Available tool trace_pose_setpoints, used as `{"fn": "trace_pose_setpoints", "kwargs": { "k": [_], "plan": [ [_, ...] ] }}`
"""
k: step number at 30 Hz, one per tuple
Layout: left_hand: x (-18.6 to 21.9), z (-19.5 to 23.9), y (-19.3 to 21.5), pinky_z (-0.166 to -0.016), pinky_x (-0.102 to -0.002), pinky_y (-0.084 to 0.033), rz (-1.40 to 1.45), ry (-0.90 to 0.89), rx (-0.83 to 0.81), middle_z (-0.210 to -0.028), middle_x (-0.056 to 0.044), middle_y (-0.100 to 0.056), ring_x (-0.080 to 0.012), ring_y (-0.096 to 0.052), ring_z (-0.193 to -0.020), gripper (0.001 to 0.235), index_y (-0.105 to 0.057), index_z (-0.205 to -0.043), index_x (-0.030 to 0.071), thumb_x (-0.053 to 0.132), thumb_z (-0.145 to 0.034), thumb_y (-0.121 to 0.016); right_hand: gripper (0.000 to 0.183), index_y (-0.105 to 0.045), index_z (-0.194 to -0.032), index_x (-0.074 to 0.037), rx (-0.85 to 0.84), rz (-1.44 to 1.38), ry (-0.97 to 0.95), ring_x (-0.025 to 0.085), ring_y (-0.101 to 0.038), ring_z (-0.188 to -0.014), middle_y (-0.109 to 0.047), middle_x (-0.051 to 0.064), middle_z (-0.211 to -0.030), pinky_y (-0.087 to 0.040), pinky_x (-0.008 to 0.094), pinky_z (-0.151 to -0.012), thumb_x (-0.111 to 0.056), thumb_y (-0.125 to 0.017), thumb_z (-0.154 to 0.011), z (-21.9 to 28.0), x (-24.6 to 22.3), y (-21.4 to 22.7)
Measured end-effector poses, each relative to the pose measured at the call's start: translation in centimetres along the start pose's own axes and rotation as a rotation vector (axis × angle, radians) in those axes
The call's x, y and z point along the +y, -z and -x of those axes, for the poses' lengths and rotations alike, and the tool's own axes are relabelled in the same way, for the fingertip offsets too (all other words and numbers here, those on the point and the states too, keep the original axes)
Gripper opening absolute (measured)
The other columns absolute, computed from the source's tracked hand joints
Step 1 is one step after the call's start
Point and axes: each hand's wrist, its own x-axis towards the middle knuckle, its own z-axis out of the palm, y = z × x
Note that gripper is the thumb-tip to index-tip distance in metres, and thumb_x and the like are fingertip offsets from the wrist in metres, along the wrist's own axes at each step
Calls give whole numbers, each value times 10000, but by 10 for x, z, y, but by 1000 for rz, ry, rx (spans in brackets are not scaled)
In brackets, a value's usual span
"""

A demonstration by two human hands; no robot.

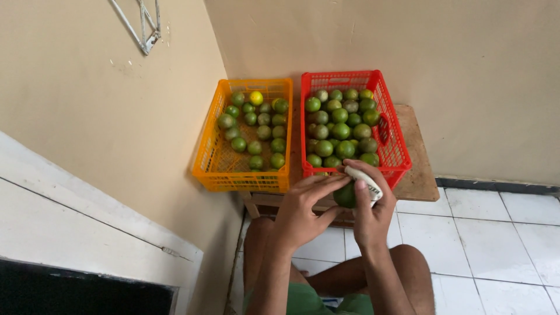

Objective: The person wipes green limes with a white cloth, handling them one at a time. They pick limes from a red basket, wipe them, and place them into a yellow basket.

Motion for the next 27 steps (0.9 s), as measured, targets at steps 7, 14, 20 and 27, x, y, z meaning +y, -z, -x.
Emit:
{"fn": "trace_pose_setpoints", "kwargs": {
  "k": [7,14,20,27],
  "plan": [
    [-7,2,-11,-957,-474,-585,-46,16,86,-1170,-75,-772,-299,-726,-1110,530,-711,-1317,142,42,-811,-834,459,-703,-1124,53,11,109,224,442,-704,-1089,-681,248,-1107,-530,513,-985,-370,-585,-991,5,9,-5],
    [-20,-2,-25,-1000,-436,-557,-171,-91,195,-1272,-67,-737,-267,-708,-1152,529,-682,-1347,139,63,-842,-824,441,-523,-1403,25,58,-120,-289,346,-601,-1248,-622,266,-1320,-476,495,-1077,-205,-536,-1027,1,6,-5],
    [-15,0,-26,-1085,-436,-419,-483,-113,96,-1353,-6,-681,-209,-665,-1212,545,-619,-1345,158,144,-848,-844,519,-543,-1437,-78,217,-575,-902,294,-635,-1194,-632,177,-1354,-524,427,-938,-364,-500,-1006,-3,11,5],
    [-13,3,-16,-1124,-466,-455,-236,-65,-1,-1332,-87,-608,-309,-582,-1238,565,-553,-1442,104,113,-907,-734,536,-555,-1313,12,-86,219,181,366,-587,-1311,-596,252,-1341,-482,472,-1139,-450,-373,-1114,-1,-9,0]
  ]
}}
